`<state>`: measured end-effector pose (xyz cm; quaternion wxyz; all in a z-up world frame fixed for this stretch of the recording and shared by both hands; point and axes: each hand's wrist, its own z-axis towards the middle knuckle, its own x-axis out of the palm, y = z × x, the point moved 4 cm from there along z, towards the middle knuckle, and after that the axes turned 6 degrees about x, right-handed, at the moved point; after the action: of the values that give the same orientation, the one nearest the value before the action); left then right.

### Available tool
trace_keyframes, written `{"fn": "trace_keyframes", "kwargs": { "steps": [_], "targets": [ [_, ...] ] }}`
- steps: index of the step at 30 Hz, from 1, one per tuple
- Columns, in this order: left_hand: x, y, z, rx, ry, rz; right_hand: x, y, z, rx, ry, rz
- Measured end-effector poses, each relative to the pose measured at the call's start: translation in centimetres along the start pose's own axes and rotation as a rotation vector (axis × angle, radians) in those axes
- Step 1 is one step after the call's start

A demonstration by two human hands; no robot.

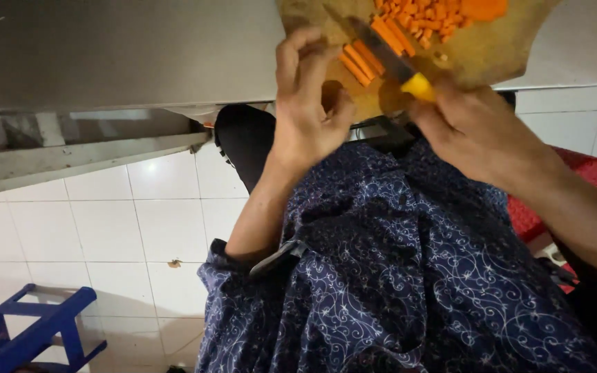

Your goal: Dicing carrots on a wooden cutting board using a knife.

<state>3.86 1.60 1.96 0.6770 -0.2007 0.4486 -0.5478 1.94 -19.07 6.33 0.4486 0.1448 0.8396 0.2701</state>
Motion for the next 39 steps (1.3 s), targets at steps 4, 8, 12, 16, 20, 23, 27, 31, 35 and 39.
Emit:
{"fn": "trace_keyframes", "kwargs": {
  "steps": [4,8,12,16,20,23,27,31,35,39],
  "targets": [
    [-0.3,0.7,2.1,0.124,0.110,0.131,-1.2,-0.8,-1.4,0.289,-0.019,-0.224],
    [0.5,0.7,3.1,0.200,0.296,0.303,-0.8,-1.2,-2.2,0.317,-0.004,-0.288],
    [0.6,-0.7,3.1,0.184,0.238,0.493,0.2,-1.2,-2.3,0.273,0.026,-0.408],
    [2.4,-1.4,0.7,0.073,-0.006,0.625,1.7,-2.4,-2.1,0.122,-0.216,-0.701],
    [2.4,-2.7,0.3,-0.020,-0.151,0.703,2.2,-2.6,-1.7,0.114,-0.305,-0.766],
    [0.6,-1.9,0.4,0.012,-0.161,0.495,2.2,-2.3,-1.6,0.101,-0.322,-0.783],
    [-1.3,0.0,-0.8,0.007,-0.070,0.034,1.5,-1.0,-1.3,0.230,-0.127,-0.642],
    [-1.0,1.9,-1.9,0.032,-0.053,0.151,2.0,-1.5,-1.2,0.238,-0.110,-0.664],
    [-0.7,1.7,-1.6,-0.007,-0.071,0.151,2.1,-1.9,-1.7,0.081,-0.325,-0.898],
    [-1.6,-1.0,0.2,0.043,-0.113,0.214,1.8,-2.2,-2.0,-0.065,-0.505,-0.855]
  ]
}}
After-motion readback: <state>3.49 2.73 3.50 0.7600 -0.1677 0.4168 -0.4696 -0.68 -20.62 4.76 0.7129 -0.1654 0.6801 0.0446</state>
